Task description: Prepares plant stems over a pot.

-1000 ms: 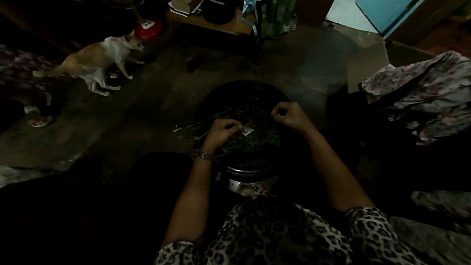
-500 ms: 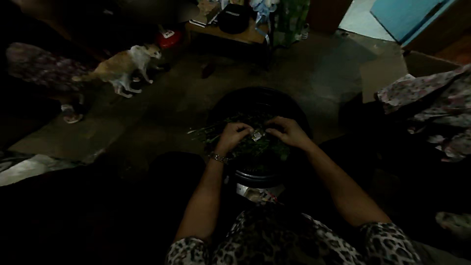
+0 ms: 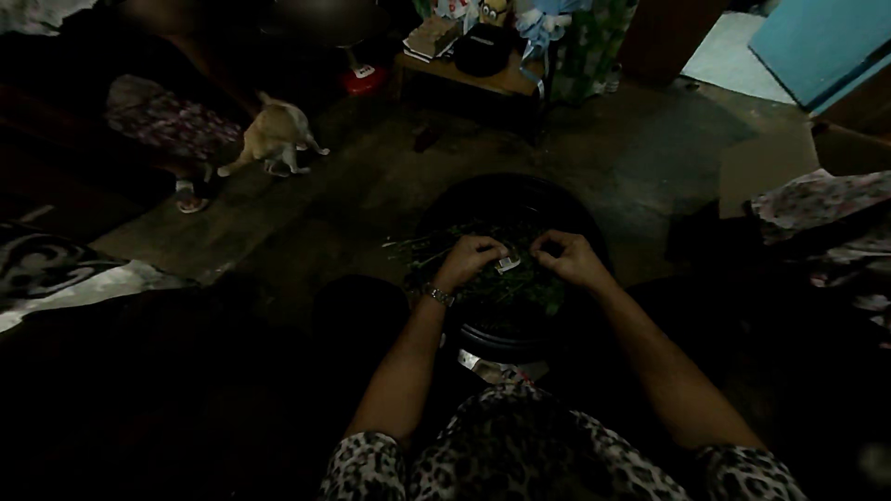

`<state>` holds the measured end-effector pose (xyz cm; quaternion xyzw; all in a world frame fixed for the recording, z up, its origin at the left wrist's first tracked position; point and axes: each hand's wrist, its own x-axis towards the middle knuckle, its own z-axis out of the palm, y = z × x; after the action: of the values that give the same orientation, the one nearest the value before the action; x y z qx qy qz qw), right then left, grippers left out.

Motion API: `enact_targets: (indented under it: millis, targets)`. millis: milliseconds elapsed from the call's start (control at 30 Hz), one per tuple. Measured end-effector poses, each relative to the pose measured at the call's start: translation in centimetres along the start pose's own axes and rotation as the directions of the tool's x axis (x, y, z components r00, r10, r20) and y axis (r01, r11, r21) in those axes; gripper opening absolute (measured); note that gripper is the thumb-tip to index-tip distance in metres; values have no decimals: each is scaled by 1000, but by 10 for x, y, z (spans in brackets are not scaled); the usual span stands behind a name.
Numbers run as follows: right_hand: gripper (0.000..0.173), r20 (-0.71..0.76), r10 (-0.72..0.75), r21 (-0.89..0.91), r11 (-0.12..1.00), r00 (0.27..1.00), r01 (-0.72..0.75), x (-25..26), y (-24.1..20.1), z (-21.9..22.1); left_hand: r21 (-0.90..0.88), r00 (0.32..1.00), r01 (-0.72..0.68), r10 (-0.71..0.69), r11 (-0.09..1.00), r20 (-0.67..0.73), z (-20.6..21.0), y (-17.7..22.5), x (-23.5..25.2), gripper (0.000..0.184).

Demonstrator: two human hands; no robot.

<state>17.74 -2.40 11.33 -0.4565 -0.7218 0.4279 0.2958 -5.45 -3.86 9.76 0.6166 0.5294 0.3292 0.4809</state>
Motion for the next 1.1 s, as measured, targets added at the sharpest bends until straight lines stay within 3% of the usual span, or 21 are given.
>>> enact_targets:
  millis: [300,500,700,767,900,1100]
  targets:
    - [10,-57,-184,-8,983,981,183,-1,-4,-29,117,995,17,-5,993,-103,2,34,-22,15]
    - [11,-102,-145,-82,987,984,137,-4,4,-41,-129,990,40,-56,991,-126,2,-14,-3,15]
    - [10,-286,-90,-70,995,954,73,-7,13,-72,-311,916,149,-250,939,-316,1,-14,-10,14]
    - [12,-309,-115,-64,993,944,100,0,15,-71,-315,908,148,-254,938,-332,1,-11,-12,15]
    - [22,-145,-260,-255,942,955,218,12,24,-43,-291,935,88,-180,953,-306,12,-10,-10,15]
    - [34,21,-199,-140,970,980,200,11,16,12,-246,944,116,-183,962,-273,29,-8,-8,17]
